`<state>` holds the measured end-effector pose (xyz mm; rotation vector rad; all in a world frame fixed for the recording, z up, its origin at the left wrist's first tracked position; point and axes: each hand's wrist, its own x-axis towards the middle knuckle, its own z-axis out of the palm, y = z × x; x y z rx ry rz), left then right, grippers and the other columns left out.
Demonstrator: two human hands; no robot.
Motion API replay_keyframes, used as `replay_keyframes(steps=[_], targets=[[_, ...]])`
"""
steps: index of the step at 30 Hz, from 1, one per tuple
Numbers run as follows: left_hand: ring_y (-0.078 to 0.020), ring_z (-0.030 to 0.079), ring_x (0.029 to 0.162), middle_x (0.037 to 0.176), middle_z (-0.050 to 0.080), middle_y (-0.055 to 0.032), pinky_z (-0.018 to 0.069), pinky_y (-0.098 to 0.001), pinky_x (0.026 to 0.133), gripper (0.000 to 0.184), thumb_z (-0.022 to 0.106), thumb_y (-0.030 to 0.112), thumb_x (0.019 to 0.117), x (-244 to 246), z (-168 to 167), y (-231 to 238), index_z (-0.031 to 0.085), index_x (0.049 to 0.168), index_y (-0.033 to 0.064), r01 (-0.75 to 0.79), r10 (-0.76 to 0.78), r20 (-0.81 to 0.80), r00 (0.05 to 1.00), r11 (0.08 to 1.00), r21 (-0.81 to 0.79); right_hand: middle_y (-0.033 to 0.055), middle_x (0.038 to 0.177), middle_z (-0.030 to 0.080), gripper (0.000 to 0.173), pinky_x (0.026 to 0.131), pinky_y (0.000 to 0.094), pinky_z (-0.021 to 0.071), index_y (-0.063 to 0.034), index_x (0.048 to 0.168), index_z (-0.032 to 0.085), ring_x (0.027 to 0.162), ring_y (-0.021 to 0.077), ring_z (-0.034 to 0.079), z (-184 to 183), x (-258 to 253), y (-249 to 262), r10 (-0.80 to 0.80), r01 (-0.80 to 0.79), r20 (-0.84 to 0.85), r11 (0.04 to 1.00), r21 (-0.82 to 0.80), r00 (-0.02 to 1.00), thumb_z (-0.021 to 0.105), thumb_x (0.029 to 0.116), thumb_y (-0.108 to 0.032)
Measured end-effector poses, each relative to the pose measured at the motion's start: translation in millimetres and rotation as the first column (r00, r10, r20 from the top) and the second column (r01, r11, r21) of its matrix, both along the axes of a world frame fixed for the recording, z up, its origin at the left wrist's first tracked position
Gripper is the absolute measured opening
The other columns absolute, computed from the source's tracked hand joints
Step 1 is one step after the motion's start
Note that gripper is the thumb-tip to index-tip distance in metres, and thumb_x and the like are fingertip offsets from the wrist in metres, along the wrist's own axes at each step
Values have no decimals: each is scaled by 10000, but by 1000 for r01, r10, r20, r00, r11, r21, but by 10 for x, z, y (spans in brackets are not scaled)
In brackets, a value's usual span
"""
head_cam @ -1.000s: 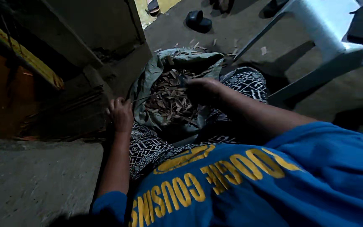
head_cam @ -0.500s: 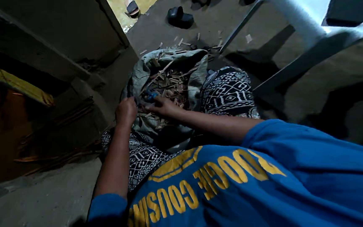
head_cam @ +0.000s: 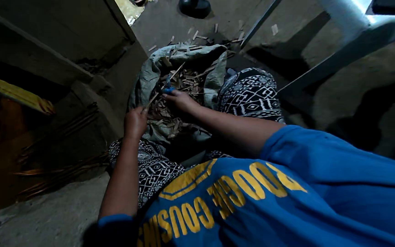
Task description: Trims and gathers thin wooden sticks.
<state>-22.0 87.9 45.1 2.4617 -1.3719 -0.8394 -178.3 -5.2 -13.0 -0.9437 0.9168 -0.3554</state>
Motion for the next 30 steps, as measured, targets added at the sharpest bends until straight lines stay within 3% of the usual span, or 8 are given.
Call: replay_keyframes(steps=[4,7,13,16,21,24,27,30], targets=[[-319,706,1000,1072,728,-200,540,-521,943,281,527,176,1082,-52,14,-31,717,1171,-11,-27,27,30,999,1000,-7,19,790,523,331,499,241,408,-89,1369,493,552,79,454,141,-3,137,147,-154,90,985,77,985,507,1092,-271],[-353,691,1037,1086,714,-223,521,-545,950,235,524,100,1046,-150,52,-92,704,1096,-44,-20,21,101,995,1000,-9,10,759,521,279,459,216,380,-101,1307,508,513,64,435,104,33,224,199,-226,180,964,142,963,530,1082,-265],[-339,675,1162,1206,713,-210,492,-516,1049,295,530,167,1082,-202,21,-95,711,1225,-17,16,-8,119,993,998,-63,1,736,498,246,458,214,362,-92,1257,548,507,64,411,92,28,121,103,-131,162,976,173,981,541,1077,-258],[-343,689,1116,1162,720,-217,507,-519,1025,303,534,184,1085,-185,-4,-70,709,1209,-30,46,-37,114,993,996,-77,-4,720,488,251,459,221,353,-79,1255,581,508,63,399,78,27,65,29,-45,117,989,142,993,562,1066,-243],[-295,704,957,1048,731,-187,543,-508,924,301,521,201,1090,-85,66,19,714,1201,-2,66,-66,8,998,995,-69,6,830,556,254,544,247,408,-84,1256,602,601,70,457,28,16,-127,-139,138,-2,982,126,990,578,1057,-240],[-267,693,911,1011,727,-173,544,-487,889,292,530,201,1087,-15,118,89,720,1178,-1,84,-87,-23,996,992,-95,-20,771,520,197,480,203,354,-85,1195,591,533,39,401,20,15,-246,-251,245,18,958,151,968,583,1056,-224],[-239,676,888,977,716,-160,544,-452,872,276,544,177,1077,46,155,167,725,1155,-15,87,-92,-45,995,990,-112,-31,813,494,219,479,204,347,-104,1229,566,543,37,376,-2,-60,-435,-385,381,-11,909,167,923,599,1046,-220],[-327,696,1074,1156,711,-232,527,-504,1005,302,535,167,1082,55,218,167,688,1236,-43,49,-49,-85,995,999,3,-34,865,521,280,527,216,391,-126,1274,572,593,34,420,-42,-131,-428,-317,320,-90,947,26,944,601,1045,-284]])
